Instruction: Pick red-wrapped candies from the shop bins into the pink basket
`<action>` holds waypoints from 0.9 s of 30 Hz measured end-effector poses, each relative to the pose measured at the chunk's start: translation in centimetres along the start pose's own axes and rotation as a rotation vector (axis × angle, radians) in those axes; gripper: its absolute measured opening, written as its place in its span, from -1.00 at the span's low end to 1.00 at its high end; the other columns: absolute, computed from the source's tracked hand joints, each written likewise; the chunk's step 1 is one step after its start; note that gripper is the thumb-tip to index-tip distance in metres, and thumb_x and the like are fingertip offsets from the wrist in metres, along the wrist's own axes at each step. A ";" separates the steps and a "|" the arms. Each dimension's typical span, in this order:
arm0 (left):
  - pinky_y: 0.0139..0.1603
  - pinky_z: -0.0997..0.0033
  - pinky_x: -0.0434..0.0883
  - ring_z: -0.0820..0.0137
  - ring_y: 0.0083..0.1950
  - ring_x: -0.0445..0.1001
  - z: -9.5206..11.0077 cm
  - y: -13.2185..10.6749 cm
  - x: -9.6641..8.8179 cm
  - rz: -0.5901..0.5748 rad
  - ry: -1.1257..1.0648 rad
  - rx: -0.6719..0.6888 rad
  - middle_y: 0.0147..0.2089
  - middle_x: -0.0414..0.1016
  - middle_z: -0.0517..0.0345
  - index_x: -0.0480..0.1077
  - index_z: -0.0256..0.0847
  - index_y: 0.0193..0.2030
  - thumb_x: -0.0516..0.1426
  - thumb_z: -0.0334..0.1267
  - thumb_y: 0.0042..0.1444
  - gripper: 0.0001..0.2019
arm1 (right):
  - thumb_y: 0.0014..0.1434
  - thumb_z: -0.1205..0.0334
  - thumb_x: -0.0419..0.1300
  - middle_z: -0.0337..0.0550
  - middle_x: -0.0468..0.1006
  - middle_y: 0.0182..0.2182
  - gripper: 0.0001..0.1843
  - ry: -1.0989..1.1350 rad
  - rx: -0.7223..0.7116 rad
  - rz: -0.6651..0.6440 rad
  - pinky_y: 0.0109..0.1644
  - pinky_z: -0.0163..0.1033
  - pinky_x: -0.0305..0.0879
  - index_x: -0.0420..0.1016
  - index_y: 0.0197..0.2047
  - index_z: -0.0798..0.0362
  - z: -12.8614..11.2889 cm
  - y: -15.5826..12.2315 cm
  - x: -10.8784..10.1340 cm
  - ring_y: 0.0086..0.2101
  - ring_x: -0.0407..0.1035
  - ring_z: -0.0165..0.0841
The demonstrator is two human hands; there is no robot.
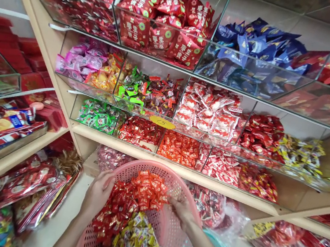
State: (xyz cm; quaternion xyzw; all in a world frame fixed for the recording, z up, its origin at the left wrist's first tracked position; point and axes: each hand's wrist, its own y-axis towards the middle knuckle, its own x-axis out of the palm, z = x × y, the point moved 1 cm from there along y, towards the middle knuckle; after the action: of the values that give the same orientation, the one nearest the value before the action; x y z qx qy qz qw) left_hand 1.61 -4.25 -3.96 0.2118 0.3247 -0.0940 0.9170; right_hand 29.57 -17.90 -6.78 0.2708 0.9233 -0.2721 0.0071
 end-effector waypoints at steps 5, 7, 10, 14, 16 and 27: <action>0.08 0.27 0.27 0.31 -0.01 0.36 0.0 0.0 0.0 -0.007 -0.003 -0.007 -0.05 0.38 0.06 0.39 -0.17 -0.17 -0.03 -0.16 0.10 -0.74 | -0.11 0.18 0.15 -0.31 0.36 -0.77 -0.80 0.065 0.103 -0.019 -0.68 -0.45 -0.07 0.22 -0.62 0.06 0.8 0.4 -0.2 -0.77 0.10 -0.57; 0.08 0.28 0.27 0.31 0.00 0.35 0.0 0.0 0.0 -0.018 -0.005 -0.012 -0.04 0.37 0.07 0.38 -0.16 -0.16 -0.04 -0.16 0.10 -0.73 | -0.10 0.21 0.15 -0.31 0.36 -0.77 -0.81 0.097 0.114 -0.014 -0.67 -0.46 -0.02 0.22 -0.61 0.06 0.7 0.3 0.1 -0.75 0.13 -0.57; 0.08 0.27 0.26 0.31 0.00 0.35 0.1 -0.1 -0.1 -0.023 -0.014 -0.017 -0.04 0.37 0.06 0.38 -0.17 -0.15 -0.03 -0.15 0.10 -0.73 | -0.09 0.23 0.15 -0.31 0.36 -0.78 -0.81 0.127 0.123 -0.010 -0.67 -0.46 0.00 0.20 -0.62 0.05 0.7 0.4 0.5 -0.75 0.16 -0.56; 0.09 0.25 0.25 0.30 0.01 0.33 0.2 -0.1 -0.1 -0.023 -0.026 -0.024 -0.04 0.37 0.06 0.38 -0.16 -0.15 -0.03 -0.16 0.10 -0.73 | -0.11 0.23 0.16 -0.30 0.37 -0.77 -0.80 0.129 0.157 0.024 -0.72 -0.46 -0.02 0.19 -0.62 0.04 1.0 0.9 1.0 -0.77 0.15 -0.55; 0.09 0.26 0.26 0.31 0.01 0.34 0.3 -0.1 -0.2 -0.026 -0.027 -0.031 -0.04 0.37 0.06 0.38 -0.15 -0.14 -0.03 -0.16 0.10 -0.73 | -0.12 0.26 0.16 -0.29 0.38 -0.76 -0.85 0.151 0.181 0.029 -0.70 -0.46 0.04 0.23 -0.60 0.05 1.3 1.2 1.1 -0.75 0.19 -0.54; 0.07 0.30 0.27 0.31 0.01 0.34 0.2 0.0 0.0 -0.014 -0.012 -0.023 -0.03 0.37 0.06 0.38 -0.17 -0.14 -0.03 -0.16 0.10 -0.73 | -0.08 0.29 0.16 -0.32 0.36 -0.78 -0.87 0.289 0.216 0.060 -0.71 -0.49 0.11 0.25 -0.56 0.07 2.5 2.3 1.3 -0.75 0.22 -0.54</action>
State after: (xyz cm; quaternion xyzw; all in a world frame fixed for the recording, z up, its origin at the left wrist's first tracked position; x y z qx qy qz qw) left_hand 1.70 -4.31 -3.79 0.1982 0.3218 -0.0981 0.9206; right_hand 29.31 -16.89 -10.31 0.3337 0.8717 -0.3275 -0.1466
